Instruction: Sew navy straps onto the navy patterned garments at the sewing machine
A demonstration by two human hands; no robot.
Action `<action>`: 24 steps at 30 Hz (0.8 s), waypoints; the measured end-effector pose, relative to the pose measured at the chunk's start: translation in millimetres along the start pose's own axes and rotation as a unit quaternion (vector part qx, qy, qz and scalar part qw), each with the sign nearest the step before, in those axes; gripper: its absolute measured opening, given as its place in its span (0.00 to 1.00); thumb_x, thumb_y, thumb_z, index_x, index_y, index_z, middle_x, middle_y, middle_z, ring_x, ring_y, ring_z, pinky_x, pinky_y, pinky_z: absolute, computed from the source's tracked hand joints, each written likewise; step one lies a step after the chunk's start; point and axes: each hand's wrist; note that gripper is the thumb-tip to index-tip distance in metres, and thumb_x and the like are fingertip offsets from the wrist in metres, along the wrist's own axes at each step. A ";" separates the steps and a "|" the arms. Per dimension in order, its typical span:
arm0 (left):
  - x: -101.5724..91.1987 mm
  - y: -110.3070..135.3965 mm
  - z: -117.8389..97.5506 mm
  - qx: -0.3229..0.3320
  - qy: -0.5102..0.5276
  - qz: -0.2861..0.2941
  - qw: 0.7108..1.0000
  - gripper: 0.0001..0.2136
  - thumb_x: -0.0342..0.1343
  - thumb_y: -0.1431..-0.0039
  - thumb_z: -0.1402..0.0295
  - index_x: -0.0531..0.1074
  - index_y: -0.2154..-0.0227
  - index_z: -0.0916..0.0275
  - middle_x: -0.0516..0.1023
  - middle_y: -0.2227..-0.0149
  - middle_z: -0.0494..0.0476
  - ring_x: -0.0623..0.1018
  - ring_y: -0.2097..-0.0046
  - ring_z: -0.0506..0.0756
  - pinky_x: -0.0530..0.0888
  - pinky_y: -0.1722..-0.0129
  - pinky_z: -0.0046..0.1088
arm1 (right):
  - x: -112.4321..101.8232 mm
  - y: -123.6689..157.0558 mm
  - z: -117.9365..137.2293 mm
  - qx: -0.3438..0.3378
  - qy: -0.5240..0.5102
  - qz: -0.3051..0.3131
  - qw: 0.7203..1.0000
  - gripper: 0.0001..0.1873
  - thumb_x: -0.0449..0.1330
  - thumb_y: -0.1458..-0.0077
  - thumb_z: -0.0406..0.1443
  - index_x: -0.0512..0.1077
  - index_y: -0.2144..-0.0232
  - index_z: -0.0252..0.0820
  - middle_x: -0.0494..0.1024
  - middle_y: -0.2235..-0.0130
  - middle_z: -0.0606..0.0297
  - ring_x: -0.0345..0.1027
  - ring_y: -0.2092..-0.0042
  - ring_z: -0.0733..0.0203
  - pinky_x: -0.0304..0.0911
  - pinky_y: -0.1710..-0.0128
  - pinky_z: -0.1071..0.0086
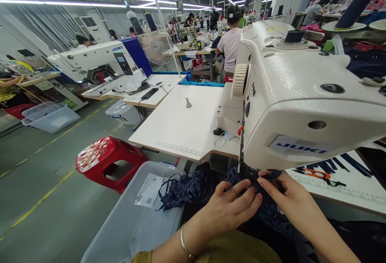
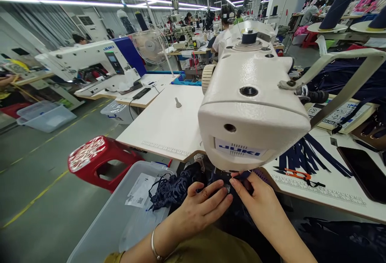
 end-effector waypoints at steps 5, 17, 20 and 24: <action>0.1 -3.5 0.5 0.001 -0.071 -0.015 0.997 0.16 0.49 0.32 0.76 0.68 0.45 0.61 0.75 0.48 0.51 0.63 0.37 0.54 0.54 0.43 0.34 | 3.3 0.6 -6.5 -0.007 0.014 -0.012 1.000 0.17 0.59 0.46 0.51 0.75 0.63 0.46 0.80 0.61 0.59 0.74 0.57 0.48 0.70 0.58 0.58; 3.5 -8.4 -1.8 -0.011 -0.127 0.022 0.992 0.18 0.45 0.31 0.73 0.67 0.43 0.53 0.63 0.37 0.45 0.61 0.38 0.54 0.62 0.51 0.32 | 17.0 -5.8 -9.6 0.053 -0.200 -0.024 0.978 0.18 0.63 0.47 0.50 0.68 0.59 0.48 0.73 0.64 0.66 0.70 0.59 0.57 0.68 0.54 0.63; 0.7 -12.1 -2.2 -0.020 -0.104 0.022 0.994 0.18 0.42 0.30 0.74 0.68 0.43 0.54 0.63 0.37 0.44 0.62 0.39 0.53 0.61 0.52 0.33 | 14.3 -10.2 -15.8 0.037 -0.180 -0.031 0.982 0.18 0.58 0.43 0.51 0.69 0.58 0.46 0.76 0.60 0.62 0.70 0.54 0.53 0.66 0.50 0.60; 1.3 -12.5 -3.5 -0.029 -0.100 0.036 0.994 0.18 0.42 0.30 0.73 0.67 0.42 0.56 0.63 0.37 0.46 0.61 0.39 0.54 0.61 0.53 0.34 | 10.0 -20.6 -26.8 0.004 -0.093 -0.045 0.995 0.18 0.56 0.43 0.47 0.70 0.56 0.44 0.78 0.58 0.58 0.71 0.53 0.51 0.66 0.52 0.60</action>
Point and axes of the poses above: each hand's wrist, its own y-axis away from the middle knuckle, its own x-axis out of the palm, z = x × y
